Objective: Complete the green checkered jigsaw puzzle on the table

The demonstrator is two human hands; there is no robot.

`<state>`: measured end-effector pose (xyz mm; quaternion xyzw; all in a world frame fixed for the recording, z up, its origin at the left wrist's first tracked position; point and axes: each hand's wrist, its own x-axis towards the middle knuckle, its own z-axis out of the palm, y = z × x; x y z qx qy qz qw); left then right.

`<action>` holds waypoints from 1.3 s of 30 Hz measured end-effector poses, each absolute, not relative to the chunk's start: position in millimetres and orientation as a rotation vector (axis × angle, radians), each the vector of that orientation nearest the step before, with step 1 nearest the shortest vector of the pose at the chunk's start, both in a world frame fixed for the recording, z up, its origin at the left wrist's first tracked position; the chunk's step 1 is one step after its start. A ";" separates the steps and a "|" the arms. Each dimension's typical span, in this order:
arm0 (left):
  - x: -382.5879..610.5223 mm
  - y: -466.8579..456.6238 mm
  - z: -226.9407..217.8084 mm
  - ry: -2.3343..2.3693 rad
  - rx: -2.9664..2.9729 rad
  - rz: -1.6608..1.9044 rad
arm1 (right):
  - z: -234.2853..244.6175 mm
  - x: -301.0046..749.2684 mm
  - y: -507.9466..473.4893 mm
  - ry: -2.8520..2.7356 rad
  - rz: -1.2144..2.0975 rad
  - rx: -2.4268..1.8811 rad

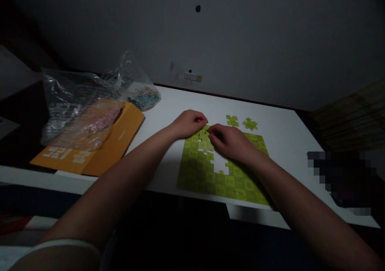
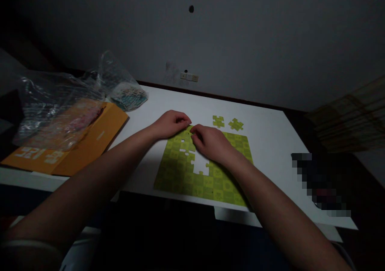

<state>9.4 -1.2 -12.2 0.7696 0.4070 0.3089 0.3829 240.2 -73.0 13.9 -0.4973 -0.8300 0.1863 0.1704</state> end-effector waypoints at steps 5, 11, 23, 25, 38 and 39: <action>9.6 -1.9 -10.0 1.049 1.984 0.763 | 11.6 240.8 -76.6 -2.440 0.439 -1.319; 9.4 -2.4 -8.2 1.063 2.003 0.731 | 7.7 248.4 -76.7 -2.488 0.432 -1.289; 9.6 -2.1 -8.8 1.048 2.006 0.735 | 5.6 253.9 -79.5 -2.513 0.498 -1.155; 9.8 -2.3 -8.6 1.044 2.004 0.734 | 8.5 253.2 -81.7 -2.535 0.513 -1.129; 9.8 -3.3 -7.7 1.056 2.030 0.716 | 8.9 250.0 -82.8 -2.553 0.558 -1.009; 9.9 -3.2 -8.2 1.054 2.029 0.719 | 9.5 249.9 -82.9 -2.559 0.558 -0.998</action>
